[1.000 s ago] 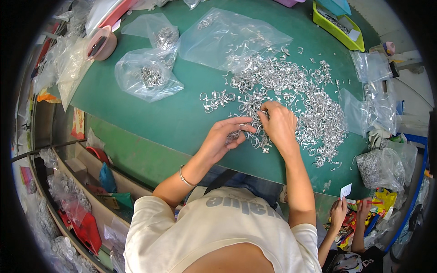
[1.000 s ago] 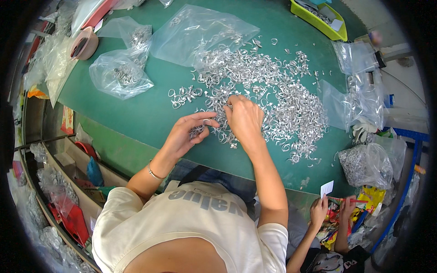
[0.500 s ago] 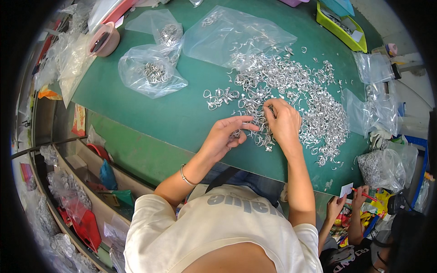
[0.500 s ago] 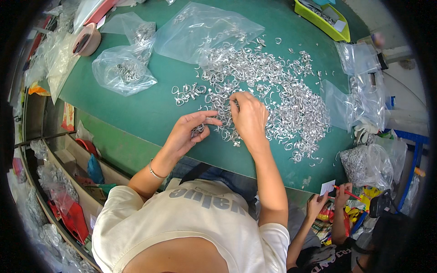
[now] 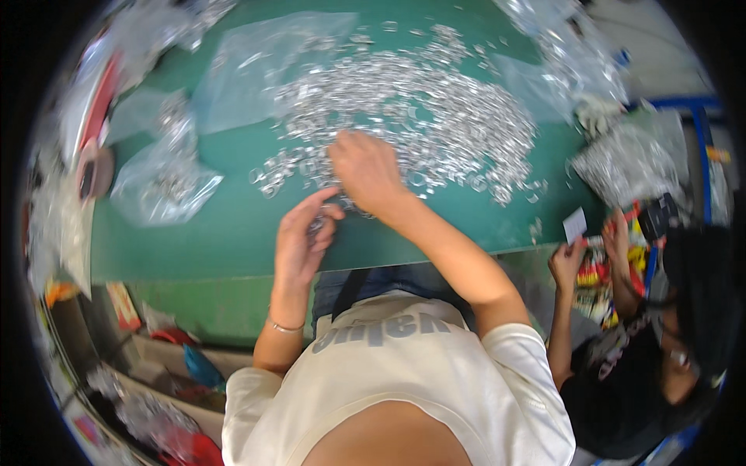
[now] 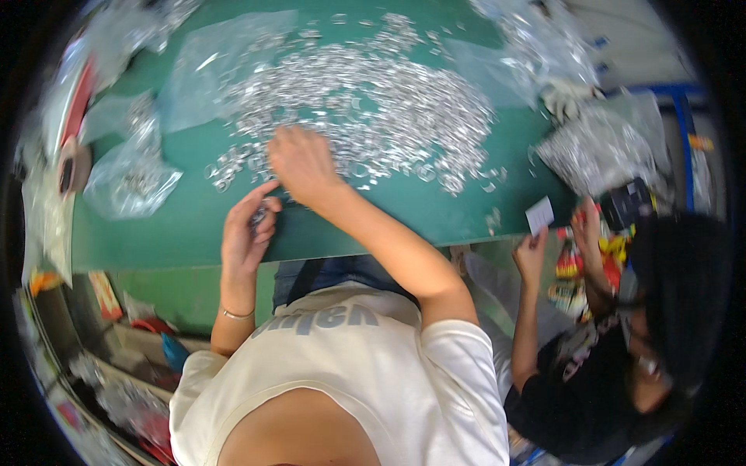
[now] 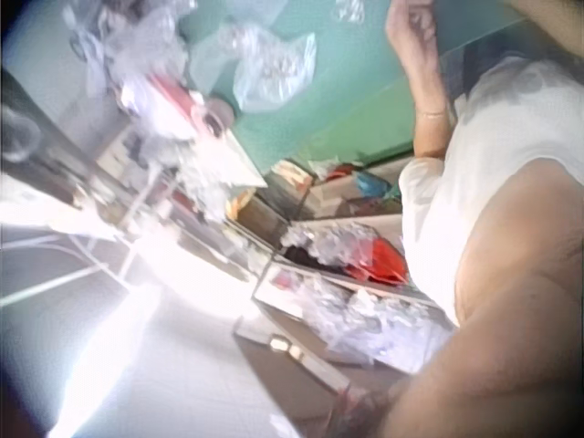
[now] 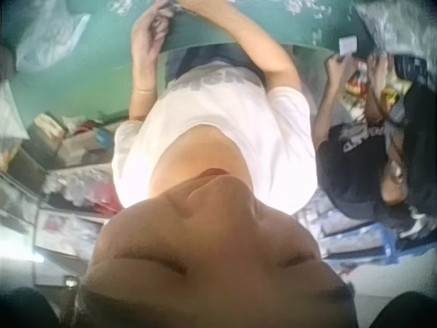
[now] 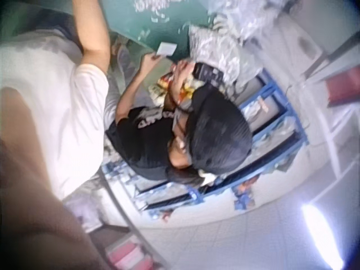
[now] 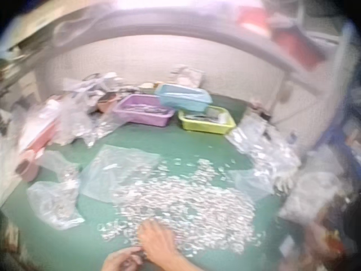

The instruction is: The person sorts small metal rings and keychain components by hand on a workbench, placing them into clear plastic bags and containers.

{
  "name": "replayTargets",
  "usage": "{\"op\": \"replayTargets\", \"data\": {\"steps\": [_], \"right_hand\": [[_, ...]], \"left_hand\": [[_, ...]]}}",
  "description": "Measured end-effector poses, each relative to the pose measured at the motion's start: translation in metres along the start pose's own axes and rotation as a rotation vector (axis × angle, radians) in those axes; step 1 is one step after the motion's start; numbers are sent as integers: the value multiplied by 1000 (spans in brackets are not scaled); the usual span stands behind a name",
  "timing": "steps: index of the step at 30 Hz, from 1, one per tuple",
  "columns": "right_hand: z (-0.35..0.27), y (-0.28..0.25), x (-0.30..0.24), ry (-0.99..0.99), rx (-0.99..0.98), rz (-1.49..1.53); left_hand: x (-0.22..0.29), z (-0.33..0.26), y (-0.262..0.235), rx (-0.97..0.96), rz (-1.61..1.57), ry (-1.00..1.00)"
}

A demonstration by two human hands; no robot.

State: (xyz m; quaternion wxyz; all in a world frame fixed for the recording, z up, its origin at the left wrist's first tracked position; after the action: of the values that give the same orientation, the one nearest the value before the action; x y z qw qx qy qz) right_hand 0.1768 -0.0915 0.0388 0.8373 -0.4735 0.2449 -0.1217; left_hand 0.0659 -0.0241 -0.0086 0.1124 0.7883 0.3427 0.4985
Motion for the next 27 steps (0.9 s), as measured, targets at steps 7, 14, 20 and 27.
{"op": "replayTargets", "data": {"steps": [7,14,20,27], "right_hand": [[-17,-21,35,451,205,471],[-50,-15,53,809,132,2035],[-102,-43,93,951,380,2014],[-99,-74,81,710,83,349]], "left_hand": [[-15,12,-1,-130,-761,-231],[-10,9,16,-127,-1040,-146],[-10,-2,29,-193,-1151,-124],[-21,-3,48,-233,-984,-150]]}}
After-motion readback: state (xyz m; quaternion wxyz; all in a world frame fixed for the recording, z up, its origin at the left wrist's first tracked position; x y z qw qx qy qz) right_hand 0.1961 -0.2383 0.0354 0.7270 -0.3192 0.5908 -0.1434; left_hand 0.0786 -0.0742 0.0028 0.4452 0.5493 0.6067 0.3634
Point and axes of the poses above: each hand's wrist, its own z-axis towards the middle knuckle, its own y-axis out of the palm, x = y × z, the point moved 6 cm from there along z, towards the middle knuckle, and after that the axes turned 4 degrees about z, right-handed, at the moved point
